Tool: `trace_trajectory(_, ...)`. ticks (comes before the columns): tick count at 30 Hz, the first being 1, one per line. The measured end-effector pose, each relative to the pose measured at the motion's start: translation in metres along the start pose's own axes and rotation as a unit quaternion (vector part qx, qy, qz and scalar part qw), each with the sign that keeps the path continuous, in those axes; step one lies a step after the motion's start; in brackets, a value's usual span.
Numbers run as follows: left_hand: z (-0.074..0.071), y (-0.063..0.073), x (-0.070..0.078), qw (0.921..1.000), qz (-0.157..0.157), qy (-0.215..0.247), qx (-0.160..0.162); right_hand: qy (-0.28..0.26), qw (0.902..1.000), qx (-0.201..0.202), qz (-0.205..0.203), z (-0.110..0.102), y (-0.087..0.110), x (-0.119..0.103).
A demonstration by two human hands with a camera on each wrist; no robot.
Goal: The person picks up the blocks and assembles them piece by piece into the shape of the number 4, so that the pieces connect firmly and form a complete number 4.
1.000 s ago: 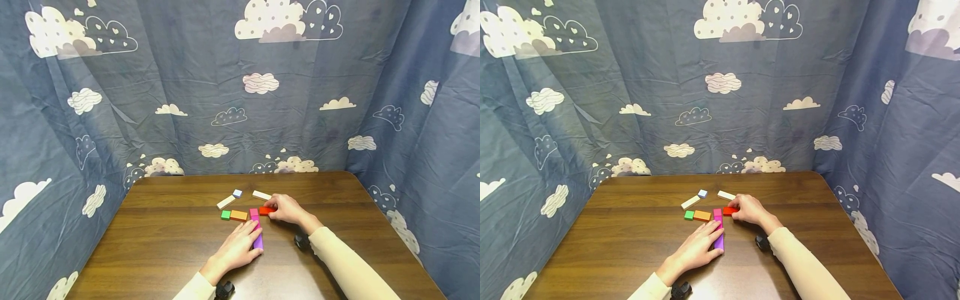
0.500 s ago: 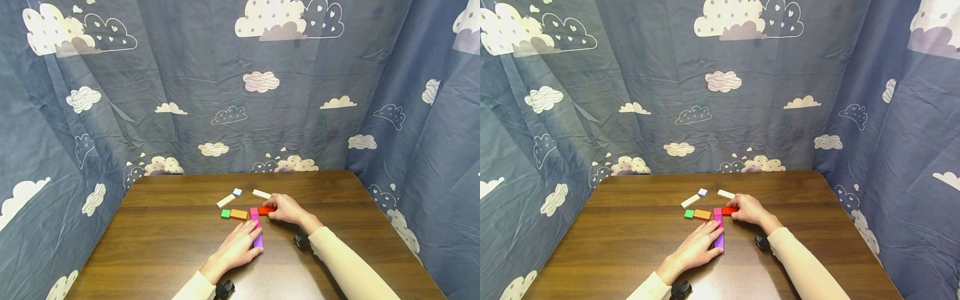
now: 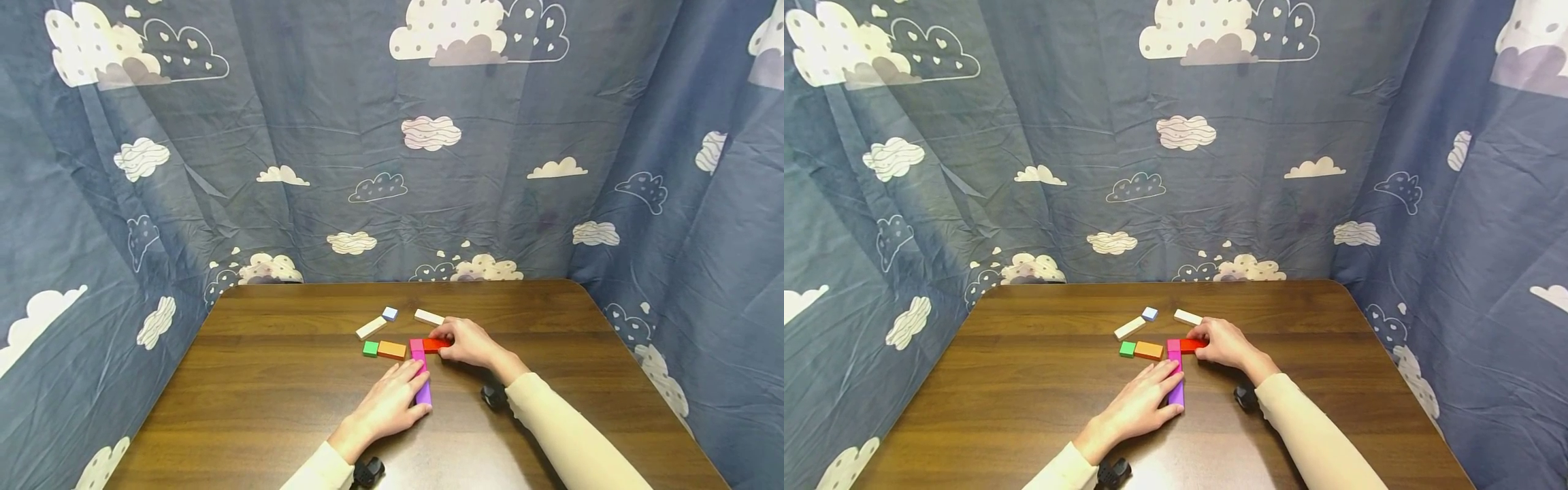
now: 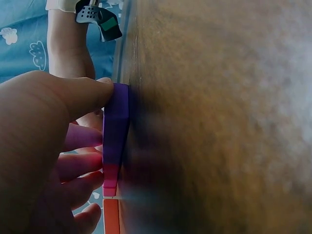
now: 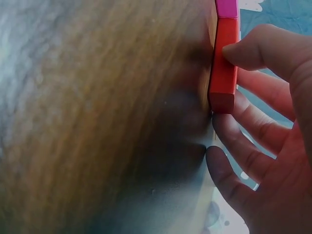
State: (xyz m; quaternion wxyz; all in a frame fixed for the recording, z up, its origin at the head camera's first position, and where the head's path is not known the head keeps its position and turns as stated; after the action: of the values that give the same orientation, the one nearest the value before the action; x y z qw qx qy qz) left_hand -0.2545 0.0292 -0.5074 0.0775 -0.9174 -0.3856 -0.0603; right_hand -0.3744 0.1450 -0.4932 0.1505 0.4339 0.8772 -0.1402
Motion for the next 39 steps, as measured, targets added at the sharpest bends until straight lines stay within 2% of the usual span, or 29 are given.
trace_trajectory(34,-0.001,0.001,0.0,1.0,0.0,0.004,0.004,-0.006,0.9999,-0.006,-0.011,0.002,0.001,-0.001)
trace_trajectory(39,-0.009,0.001,-0.002,0.9997,0.009,0.006,0.024,-0.025,0.9996,-0.004,-0.013,0.0,0.003,0.001)
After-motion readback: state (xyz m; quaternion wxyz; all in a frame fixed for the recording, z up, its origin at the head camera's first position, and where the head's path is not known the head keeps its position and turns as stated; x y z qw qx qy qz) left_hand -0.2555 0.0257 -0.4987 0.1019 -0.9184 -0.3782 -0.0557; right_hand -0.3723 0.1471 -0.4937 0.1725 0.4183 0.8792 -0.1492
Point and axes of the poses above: each hand's wrist, its own y-axis away from the middle knuckle, its own z-axis out of the palm, x = y × z, the point moved 10 cm from there along -y, towards the middle knuckle, and after that the axes turned 7 degrees about -x, right-handed, at the moved point
